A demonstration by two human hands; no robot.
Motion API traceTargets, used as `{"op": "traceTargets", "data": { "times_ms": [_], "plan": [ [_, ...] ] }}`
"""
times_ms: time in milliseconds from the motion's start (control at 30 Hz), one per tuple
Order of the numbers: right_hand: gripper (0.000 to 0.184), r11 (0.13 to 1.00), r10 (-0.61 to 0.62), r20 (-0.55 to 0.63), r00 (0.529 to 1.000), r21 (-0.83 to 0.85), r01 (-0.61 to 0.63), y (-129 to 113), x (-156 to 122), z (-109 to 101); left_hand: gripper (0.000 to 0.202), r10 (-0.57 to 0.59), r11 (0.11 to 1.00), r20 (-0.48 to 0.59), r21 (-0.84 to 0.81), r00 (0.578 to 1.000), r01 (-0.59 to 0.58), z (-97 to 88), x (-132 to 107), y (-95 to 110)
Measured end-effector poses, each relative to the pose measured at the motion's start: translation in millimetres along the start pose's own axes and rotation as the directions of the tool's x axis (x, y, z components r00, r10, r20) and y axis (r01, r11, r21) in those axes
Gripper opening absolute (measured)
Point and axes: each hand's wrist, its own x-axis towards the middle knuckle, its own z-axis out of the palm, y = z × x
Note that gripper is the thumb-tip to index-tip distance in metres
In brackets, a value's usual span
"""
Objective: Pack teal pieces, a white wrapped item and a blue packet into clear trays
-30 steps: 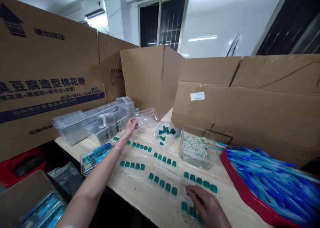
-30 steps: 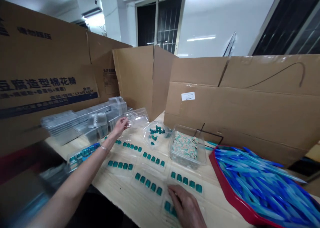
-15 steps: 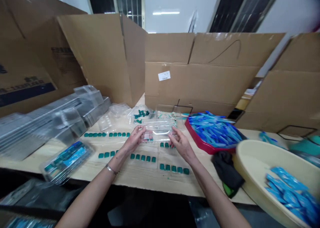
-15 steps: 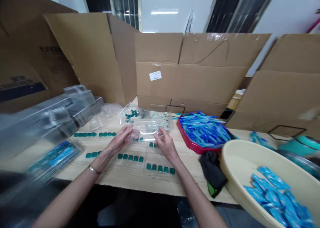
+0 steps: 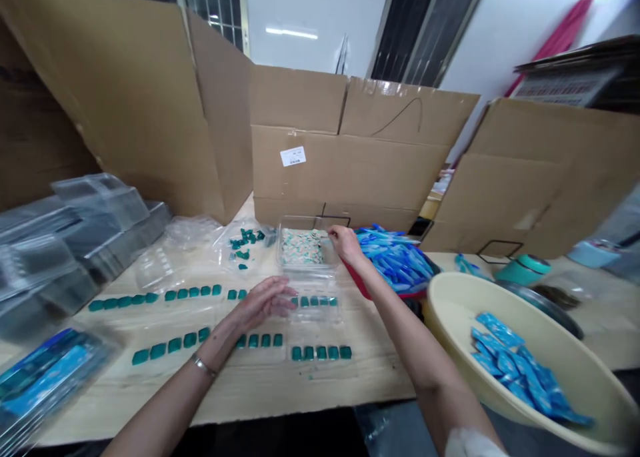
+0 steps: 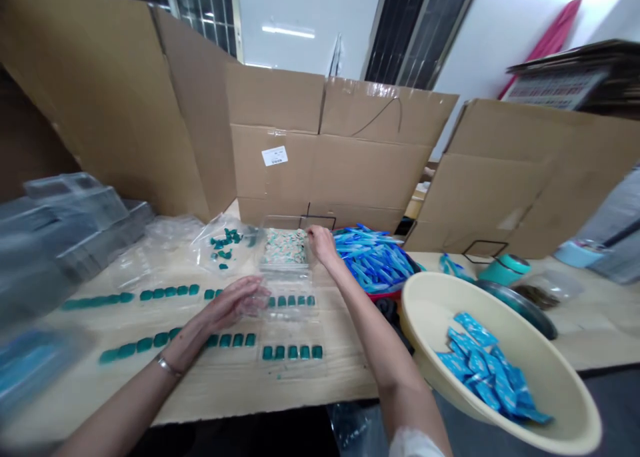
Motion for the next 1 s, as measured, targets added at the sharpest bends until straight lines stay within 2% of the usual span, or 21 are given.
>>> {"op": "traceTargets", "data": {
  "times_ms": [133, 267, 400, 533, 733, 833, 1000],
  "plan": [
    [0.03, 0.99, -0.038, 0.14, 0.989, -0.132, 0.057, 9, 40, 12, 0.027, -0.014, 0.998, 0.037, -0.056, 0.999, 0.016, -7.4, -2, -9],
    [0.028, 0.964, -0.07, 0.276, 0.959, -0.23, 0.137, 12, 72, 28, 0.022, -0.037, 0.996, 0.067, -0.079, 0.997, 0.043, -2.8, -6, -10],
    [0.025, 0.922, -0.102, 0.378, 0.92, -0.311, 0.23, 5, 92, 51, 0.022, -0.021, 0.994, 0.048, -0.106, 0.999, 0.026, 1.3, -5, -12],
    [0.026, 0.886, -0.111, 0.413, 0.904, -0.371, 0.279, 0, 100, 71, 0.024, -0.017, 0.988, 0.004, -0.155, 1.0, 0.017, 1.3, -4, -14],
    [0.024, 0.866, -0.062, 0.446, 0.893, -0.421, 0.27, -2, 105, 89, 0.024, -0.023, 0.983, 0.011, -0.184, 1.0, 0.024, 2.8, -4, -12],
    [0.028, 0.873, -0.04, 0.447, 0.893, -0.42, 0.249, -3, 105, 89, 0.023, -0.021, 0.983, -0.006, -0.184, 1.0, 0.02, 2.8, -4, -12],
    [0.022, 0.899, -0.045, 0.418, 0.907, -0.38, 0.219, 2, 106, 78, 0.024, -0.011, 0.98, -0.003, -0.199, 1.0, 0.011, -0.5, -2, -14]
  ]
}}
